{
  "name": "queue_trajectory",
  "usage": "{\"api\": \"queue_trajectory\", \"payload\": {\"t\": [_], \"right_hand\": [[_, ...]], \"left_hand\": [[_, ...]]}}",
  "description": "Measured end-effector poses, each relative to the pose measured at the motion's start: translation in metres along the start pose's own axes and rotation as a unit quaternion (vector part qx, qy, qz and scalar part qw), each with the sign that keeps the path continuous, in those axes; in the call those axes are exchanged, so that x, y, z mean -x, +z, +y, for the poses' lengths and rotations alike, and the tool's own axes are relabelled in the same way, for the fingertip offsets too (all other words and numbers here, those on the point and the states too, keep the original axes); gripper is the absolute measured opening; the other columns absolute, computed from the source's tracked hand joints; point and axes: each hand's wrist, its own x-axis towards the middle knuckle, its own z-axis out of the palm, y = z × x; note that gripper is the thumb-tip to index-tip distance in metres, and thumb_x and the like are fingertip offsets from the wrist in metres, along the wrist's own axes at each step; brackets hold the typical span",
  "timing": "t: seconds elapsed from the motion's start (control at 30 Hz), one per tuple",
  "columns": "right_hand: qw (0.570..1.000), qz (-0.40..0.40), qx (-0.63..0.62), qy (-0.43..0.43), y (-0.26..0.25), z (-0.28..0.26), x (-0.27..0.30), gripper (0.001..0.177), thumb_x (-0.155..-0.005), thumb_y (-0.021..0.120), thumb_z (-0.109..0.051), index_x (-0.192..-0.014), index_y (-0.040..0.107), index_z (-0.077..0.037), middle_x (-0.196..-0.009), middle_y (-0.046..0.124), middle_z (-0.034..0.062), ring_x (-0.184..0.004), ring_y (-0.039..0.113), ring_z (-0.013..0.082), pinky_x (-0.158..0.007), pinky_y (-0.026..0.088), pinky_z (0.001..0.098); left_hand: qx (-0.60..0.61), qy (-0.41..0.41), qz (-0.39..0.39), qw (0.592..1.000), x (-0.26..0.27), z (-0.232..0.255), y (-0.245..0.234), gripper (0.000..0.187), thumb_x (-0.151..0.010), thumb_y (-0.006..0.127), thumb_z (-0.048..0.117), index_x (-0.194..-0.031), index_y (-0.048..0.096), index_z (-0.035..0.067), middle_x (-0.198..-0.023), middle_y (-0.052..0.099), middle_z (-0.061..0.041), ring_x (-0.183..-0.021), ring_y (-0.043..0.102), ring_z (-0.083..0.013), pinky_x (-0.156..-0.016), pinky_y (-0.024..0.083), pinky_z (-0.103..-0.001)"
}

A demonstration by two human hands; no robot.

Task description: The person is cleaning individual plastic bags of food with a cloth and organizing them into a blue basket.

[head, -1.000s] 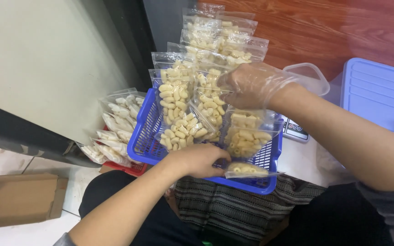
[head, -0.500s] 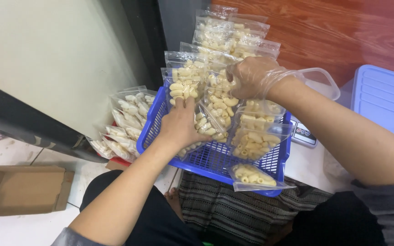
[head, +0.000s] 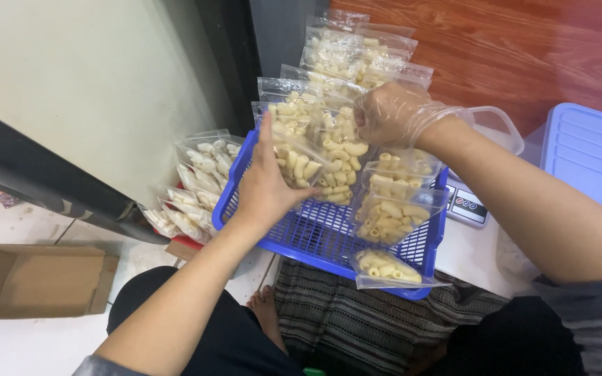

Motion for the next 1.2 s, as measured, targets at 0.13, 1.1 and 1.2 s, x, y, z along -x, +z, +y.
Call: {"api": "queue_trajectory", "payload": {"t": [0.13, 1.1, 1.2], "right_hand": [[0.999, 0.002, -0.035, -0.001, 0.004, 0.006, 0.001, 0.034, -0.082, 0.066, -0.051, -0.096, 0.081, -0.024, -0.093, 0.080, 0.0088, -0.098, 0.077, 0.0323, -0.081, 0.059, 0.0414], [0.950, -0.100, -0.223, 0.192, -0.086, 0.048, 0.011, 0.043, -0.100, 0.064, -0.043, -0.138, 0.065, -0.023, -0.127, 0.067, 0.0116, -0.112, 0.062, 0.0339, -0.100, 0.048, 0.0490], [0.949, -0.105, -0.237, 0.178, -0.082, 0.048, 0.004, 0.033, -0.104, 0.063, -0.031, -0.125, 0.074, -0.009, -0.119, 0.072, 0.0139, -0.106, 0.066, 0.0343, -0.092, 0.052, 0.0455]], "left_hand": [[0.069, -0.015, 0.057, 0.996, -0.005, -0.009, -0.006, 0.143, -0.065, 0.097, 0.015, -0.160, -0.010, 0.012, -0.144, 0.040, -0.037, -0.125, 0.052, -0.0601, -0.100, 0.048, -0.067], [-0.043, 0.047, 0.130, 0.989, -0.010, -0.019, -0.013, 0.127, -0.075, 0.082, 0.064, -0.159, -0.001, 0.017, -0.134, 0.037, -0.018, -0.085, 0.062, -0.0329, -0.052, 0.056, -0.045], [-0.032, 0.053, 0.120, 0.991, -0.010, -0.016, -0.015, 0.118, -0.080, 0.078, 0.061, -0.160, 0.004, 0.016, -0.128, 0.038, -0.015, -0.084, 0.059, -0.0286, -0.054, 0.057, -0.044]]}}
